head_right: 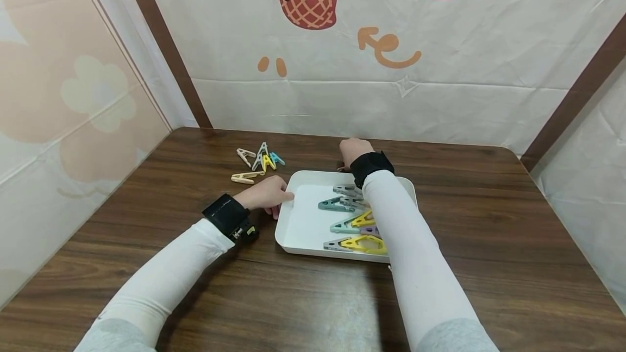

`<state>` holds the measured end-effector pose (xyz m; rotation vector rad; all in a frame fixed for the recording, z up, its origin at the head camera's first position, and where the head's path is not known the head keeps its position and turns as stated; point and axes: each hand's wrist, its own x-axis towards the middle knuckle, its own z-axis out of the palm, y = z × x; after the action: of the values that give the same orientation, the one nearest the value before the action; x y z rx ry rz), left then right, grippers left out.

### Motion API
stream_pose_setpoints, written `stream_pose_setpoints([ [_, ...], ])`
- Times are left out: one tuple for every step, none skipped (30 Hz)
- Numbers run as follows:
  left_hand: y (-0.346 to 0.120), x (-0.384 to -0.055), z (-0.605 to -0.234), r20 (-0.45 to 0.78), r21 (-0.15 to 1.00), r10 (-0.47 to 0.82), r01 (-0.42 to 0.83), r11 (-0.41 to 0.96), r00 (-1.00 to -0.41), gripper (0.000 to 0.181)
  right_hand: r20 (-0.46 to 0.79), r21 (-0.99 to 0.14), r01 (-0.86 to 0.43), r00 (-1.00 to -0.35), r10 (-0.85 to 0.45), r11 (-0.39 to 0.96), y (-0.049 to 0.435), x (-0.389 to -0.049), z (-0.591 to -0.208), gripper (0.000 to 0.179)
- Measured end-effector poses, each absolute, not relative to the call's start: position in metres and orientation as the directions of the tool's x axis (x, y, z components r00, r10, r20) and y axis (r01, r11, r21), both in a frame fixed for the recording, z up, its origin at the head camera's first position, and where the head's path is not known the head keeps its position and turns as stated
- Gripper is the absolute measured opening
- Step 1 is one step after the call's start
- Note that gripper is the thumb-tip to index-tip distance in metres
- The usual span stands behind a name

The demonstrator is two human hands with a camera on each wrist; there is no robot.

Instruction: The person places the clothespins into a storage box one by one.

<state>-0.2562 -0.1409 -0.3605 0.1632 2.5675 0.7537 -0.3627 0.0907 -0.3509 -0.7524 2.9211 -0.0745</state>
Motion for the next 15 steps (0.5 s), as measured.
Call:
stream_pose_setpoints([
  [-0.1408, -0.2563, -0.3604, -0.393, 0.538, 0.238, -0.013, 0.843, -0.888, 0.025, -0.109, -0.072, -0.481, -0.867, -0.487, 0.874, 0.0905, -0.3625, -0.3508, 0.009],
  [-0.1407, -0.2564, -0.3602, -0.393, 0.54, 0.24, -0.012, 0.842, -0.887, 0.025, -0.11, -0.066, -0.483, -0.866, -0.488, 0.873, 0.0904, -0.3621, -0.3501, 0.009],
  [-0.1407, -0.2564, -0.36, -0.393, 0.54, 0.241, -0.011, 0.842, -0.887, 0.025, -0.111, -0.064, -0.484, -0.866, -0.488, 0.873, 0.0902, -0.3618, -0.3494, 0.009],
  [-0.1406, -0.2565, -0.3598, -0.393, 0.541, 0.243, -0.01, 0.841, -0.887, 0.025, -0.111, -0.066, -0.484, -0.866, -0.488, 0.873, 0.09, -0.3618, -0.3486, 0.008],
  [-0.1406, -0.2566, -0.3597, -0.392, 0.542, 0.244, -0.009, 0.84, -0.887, 0.024, -0.11, -0.065, -0.483, -0.866, -0.487, 0.873, 0.0898, -0.3616, -0.3478, 0.008],
  [-0.1404, -0.2565, -0.3593, -0.391, 0.543, 0.245, -0.007, 0.84, -0.887, 0.024, -0.11, -0.068, -0.48, -0.868, -0.485, 0.874, 0.0895, -0.3614, -0.3469, 0.008],
  [-0.1404, -0.2567, -0.3593, -0.39, 0.543, 0.246, -0.007, 0.839, -0.887, 0.024, -0.11, -0.072, -0.477, -0.869, -0.482, 0.876, 0.0892, -0.3615, -0.3462, 0.008],
  [-0.1404, -0.257, -0.3595, -0.39, 0.545, 0.246, -0.006, 0.839, -0.887, 0.024, -0.11, -0.069, -0.477, -0.869, -0.482, 0.876, 0.0894, -0.362, -0.3463, 0.008],
  [-0.1404, -0.2572, -0.3597, -0.388, 0.545, 0.247, -0.005, 0.838, -0.888, 0.024, -0.111, -0.068, -0.477, -0.869, -0.482, 0.876, 0.0899, -0.3628, -0.3467, 0.008],
  [-0.1405, -0.2575, -0.3601, -0.388, 0.546, 0.248, -0.005, 0.838, -0.888, 0.024, -0.112, -0.063, -0.478, -0.869, -0.482, 0.876, 0.0903, -0.3635, -0.347, 0.009],
  [-0.1407, -0.2577, -0.3606, -0.388, 0.546, 0.249, -0.003, 0.838, -0.887, 0.024, -0.116, -0.063, -0.479, -0.868, -0.484, 0.875, 0.091, -0.3643, -0.3475, 0.01],
  [-0.1409, -0.258, -0.3611, -0.387, 0.547, 0.251, -0.001, 0.837, -0.887, 0.024, -0.119, -0.065, -0.482, -0.866, -0.486, 0.874, 0.092, -0.3653, -0.3481, 0.011],
  [-0.1413, -0.2582, -0.3618, -0.387, 0.548, 0.252, -0.001, 0.837, -0.887, 0.024, -0.122, -0.07, -0.482, -0.864, -0.488, 0.873, 0.0928, -0.3661, -0.3481, 0.012],
  [-0.1416, -0.2582, -0.3622, -0.386, 0.548, 0.254, 0.0, 0.836, -0.887, 0.024, -0.123, -0.077, -0.485, -0.863, -0.491, 0.871, 0.0942, -0.367, -0.3479, 0.013],
  [-0.142, -0.2581, -0.3626, -0.386, 0.548, 0.254, 0.001, 0.837, -0.887, 0.024, -0.121, -0.087, -0.486, -0.862, -0.493, 0.87, 0.0953, -0.3676, -0.347, 0.014],
])
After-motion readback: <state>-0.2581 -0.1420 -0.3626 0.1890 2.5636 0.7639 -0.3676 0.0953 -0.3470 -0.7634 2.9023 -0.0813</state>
